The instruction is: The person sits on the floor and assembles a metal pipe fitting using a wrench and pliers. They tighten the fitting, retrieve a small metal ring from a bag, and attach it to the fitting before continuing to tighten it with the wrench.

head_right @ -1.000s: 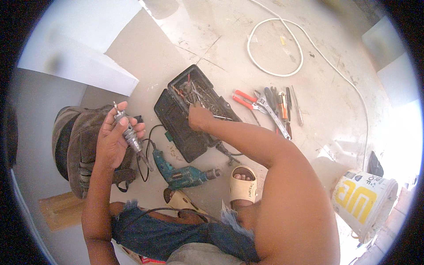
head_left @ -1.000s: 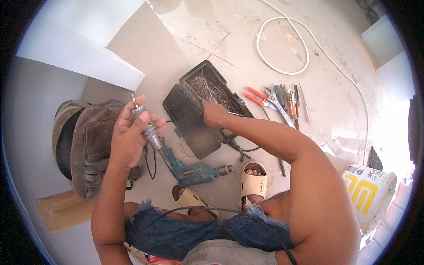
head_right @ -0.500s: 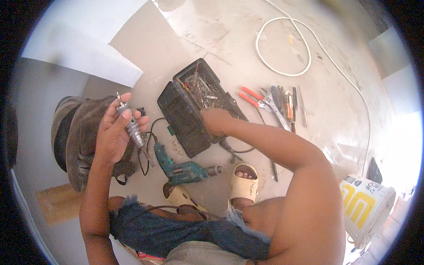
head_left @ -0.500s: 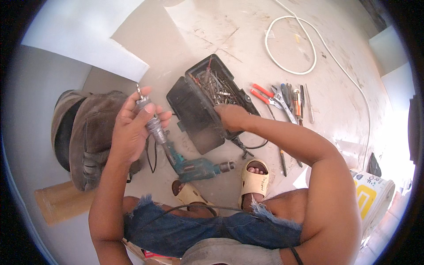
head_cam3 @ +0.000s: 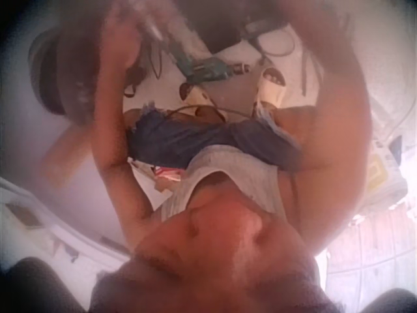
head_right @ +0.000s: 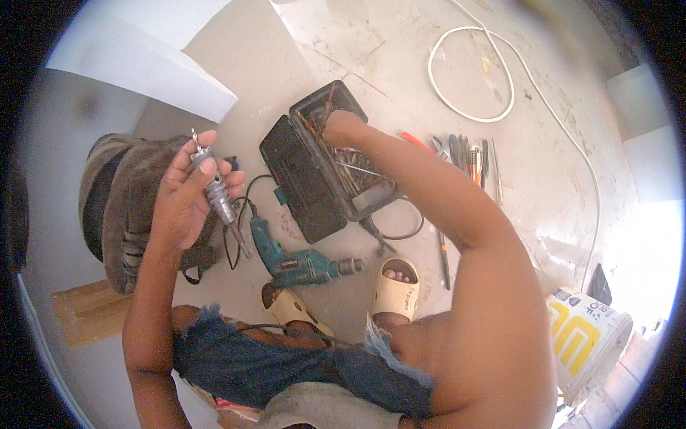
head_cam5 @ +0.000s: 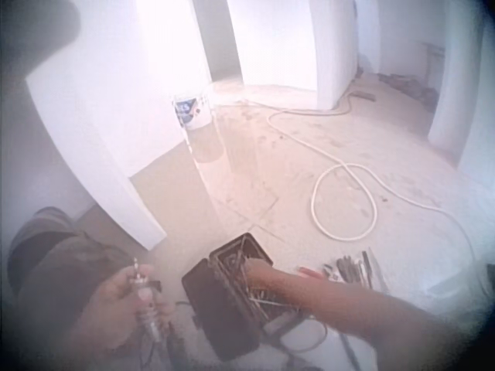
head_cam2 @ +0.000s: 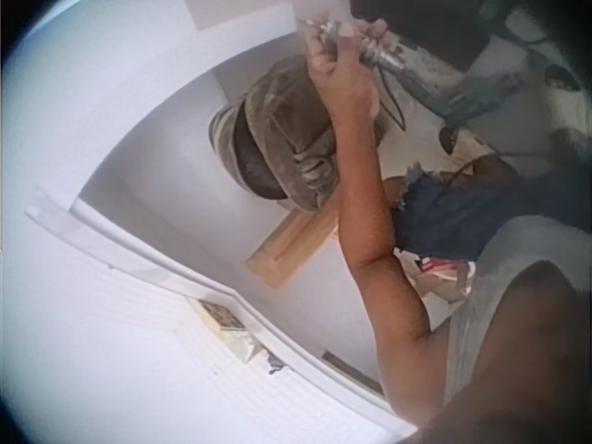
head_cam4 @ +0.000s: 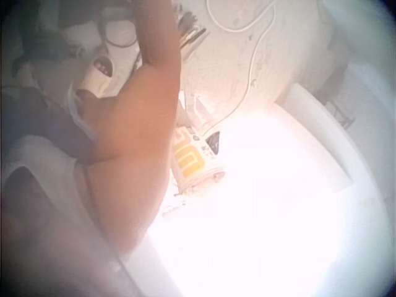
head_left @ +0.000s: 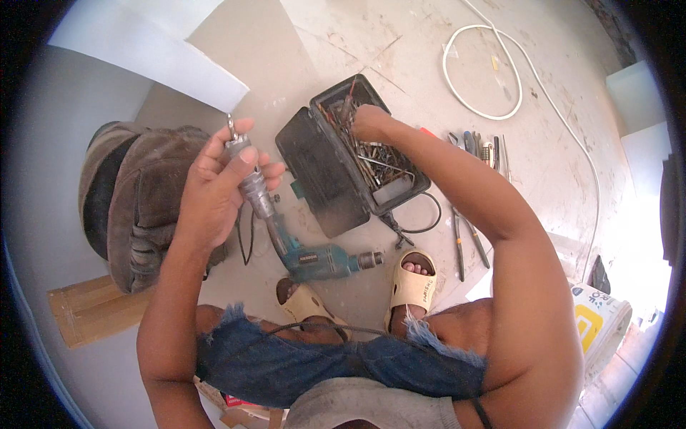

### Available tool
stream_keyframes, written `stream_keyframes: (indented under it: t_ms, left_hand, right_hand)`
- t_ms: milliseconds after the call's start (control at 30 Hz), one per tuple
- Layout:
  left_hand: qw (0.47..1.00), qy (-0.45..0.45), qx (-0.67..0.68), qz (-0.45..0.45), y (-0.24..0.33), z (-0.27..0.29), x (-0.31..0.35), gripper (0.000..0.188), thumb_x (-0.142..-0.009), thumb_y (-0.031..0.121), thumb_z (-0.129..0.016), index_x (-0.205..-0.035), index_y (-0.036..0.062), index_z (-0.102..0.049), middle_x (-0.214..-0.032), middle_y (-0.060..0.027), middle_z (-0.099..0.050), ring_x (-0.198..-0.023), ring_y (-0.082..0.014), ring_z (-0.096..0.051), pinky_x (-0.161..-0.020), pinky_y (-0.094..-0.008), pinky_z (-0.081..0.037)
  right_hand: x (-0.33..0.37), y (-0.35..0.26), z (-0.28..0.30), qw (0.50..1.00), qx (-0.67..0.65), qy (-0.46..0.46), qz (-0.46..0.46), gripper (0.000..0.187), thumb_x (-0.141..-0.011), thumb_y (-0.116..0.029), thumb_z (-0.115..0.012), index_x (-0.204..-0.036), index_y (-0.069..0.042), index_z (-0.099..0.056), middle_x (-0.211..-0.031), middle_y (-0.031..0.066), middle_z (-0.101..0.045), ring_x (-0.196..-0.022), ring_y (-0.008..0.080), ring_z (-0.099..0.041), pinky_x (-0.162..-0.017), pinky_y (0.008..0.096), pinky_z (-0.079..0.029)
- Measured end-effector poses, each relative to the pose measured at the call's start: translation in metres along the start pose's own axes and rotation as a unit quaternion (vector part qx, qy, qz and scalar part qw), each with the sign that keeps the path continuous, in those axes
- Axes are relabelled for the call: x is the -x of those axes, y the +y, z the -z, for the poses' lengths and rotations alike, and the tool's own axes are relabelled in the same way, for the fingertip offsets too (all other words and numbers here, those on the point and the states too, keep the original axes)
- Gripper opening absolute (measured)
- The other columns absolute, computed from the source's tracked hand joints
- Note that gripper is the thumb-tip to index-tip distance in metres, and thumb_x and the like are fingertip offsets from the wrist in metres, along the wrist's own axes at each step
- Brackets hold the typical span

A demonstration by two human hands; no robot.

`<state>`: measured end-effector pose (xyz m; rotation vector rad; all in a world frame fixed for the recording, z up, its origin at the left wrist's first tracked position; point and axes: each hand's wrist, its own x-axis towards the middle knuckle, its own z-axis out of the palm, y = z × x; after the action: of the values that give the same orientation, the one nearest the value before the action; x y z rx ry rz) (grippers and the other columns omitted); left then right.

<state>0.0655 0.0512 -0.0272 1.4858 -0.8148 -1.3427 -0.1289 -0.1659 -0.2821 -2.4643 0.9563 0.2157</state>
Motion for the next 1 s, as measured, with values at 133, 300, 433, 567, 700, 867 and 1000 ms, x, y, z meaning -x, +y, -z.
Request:
stream_keyframes:
  t_ms: [133, 300, 433, 567, 700, 867, 1000]
  left_hand:
    - [1.0, -0.001, -0.004, 0.001, 0.005, -0.004, 0.0, 0.047, -0.103, 0.016, -0.06, -0.148, 0.0081, -0.046, -0.103, -0.0094, -0.067, -0.099, -0.0268, -0.072, -0.085, -0.0414, -0.062]
    - [1.0, 0.018, -0.007, -0.005, 0.005, 0.009, 0.006, 0.048, -0.103, 0.016, -0.061, -0.148, 0.008, -0.046, -0.103, -0.0094, -0.067, -0.099, -0.0269, -0.072, -0.084, -0.0412, -0.062]
    - [1.0, 0.009, -0.006, -0.001, 0.006, -0.001, 0.001, 0.048, -0.102, 0.016, -0.061, -0.147, 0.0079, -0.046, -0.103, -0.0096, -0.067, -0.098, -0.027, -0.072, -0.084, -0.0408, -0.062]
    - [1.0, 0.011, 0.007, 0.003, 0.005, 0.002, 0.002, 0.048, -0.102, 0.016, -0.062, -0.147, 0.0076, -0.046, -0.103, -0.0097, -0.067, -0.098, -0.027, -0.072, -0.084, -0.0406, -0.062]
    - [1.0, 0.005, 0.004, -0.008, 0.004, 0.005, 0.001, 0.049, -0.102, 0.017, -0.062, -0.147, 0.0074, -0.046, -0.103, -0.01, -0.067, -0.098, -0.0272, -0.072, -0.084, -0.0407, -0.062]
    - [1.0, 0.011, 0.002, 0.0, 0.005, 0.001, 0.0, 0.048, -0.102, 0.016, -0.062, -0.147, 0.0075, -0.046, -0.103, -0.0105, -0.066, -0.099, -0.0277, -0.072, -0.084, -0.0407, -0.062]
    - [0.999, 0.03, -0.013, 0.013, 0.007, -0.004, 0.002, 0.048, -0.102, 0.014, -0.062, -0.147, 0.0072, -0.046, -0.103, -0.0105, -0.066, -0.098, -0.0277, -0.072, -0.084, -0.0412, -0.062]
  right_hand:
    - [-0.02, -0.001, -0.024, 0.999, 0.032, -0.021, -0.028, 0.03, -0.08, -0.022, -0.062, -0.092, 0.001, -0.077, -0.1, 0.0261, -0.073, -0.097, 0.0402, -0.073, -0.086, 0.0476, -0.057]
    - [0.0, -0.063, 0.038, 0.836, -0.441, -0.061, -0.322, 0.021, -0.079, -0.016, -0.068, -0.089, 0.0, -0.077, -0.098, 0.023, -0.074, -0.096, 0.0394, -0.072, -0.084, 0.0487, -0.058]
    - [0.012, -0.033, 0.086, 0.965, 0.204, -0.069, 0.153, 0.018, -0.077, -0.015, -0.068, -0.084, 0.001, -0.074, -0.079, 0.0227, -0.07, -0.076, 0.0374, -0.072, -0.066, 0.0437, -0.058]
    - [0.013, -0.015, 0.107, 0.961, 0.233, 0.011, 0.15, 0.016, -0.071, -0.013, -0.07, -0.08, -0.001, -0.074, -0.076, 0.0214, -0.069, -0.072, 0.0388, -0.07, -0.063, 0.0455, -0.055]
    - [0.005, 0.013, 0.092, 0.947, 0.282, -0.006, 0.151, 0.01, -0.072, -0.007, -0.07, -0.078, -0.002, -0.076, -0.078, 0.0194, -0.072, -0.076, 0.0365, -0.073, -0.069, 0.044, -0.058]
    - [0.013, -0.007, 0.04, 0.996, 0.046, -0.049, -0.052, 0.013, -0.076, -0.005, -0.068, -0.083, 0.001, -0.077, -0.088, 0.0225, -0.075, -0.085, 0.035, -0.075, -0.076, 0.0464, -0.06]
    - [0.059, -0.04, -0.017, 0.994, 0.055, -0.029, -0.091, 0.028, -0.09, -0.017, -0.061, -0.108, 0.0, -0.075, -0.113, 0.0234, -0.072, -0.106, 0.044, -0.068, -0.088, 0.05, -0.057]
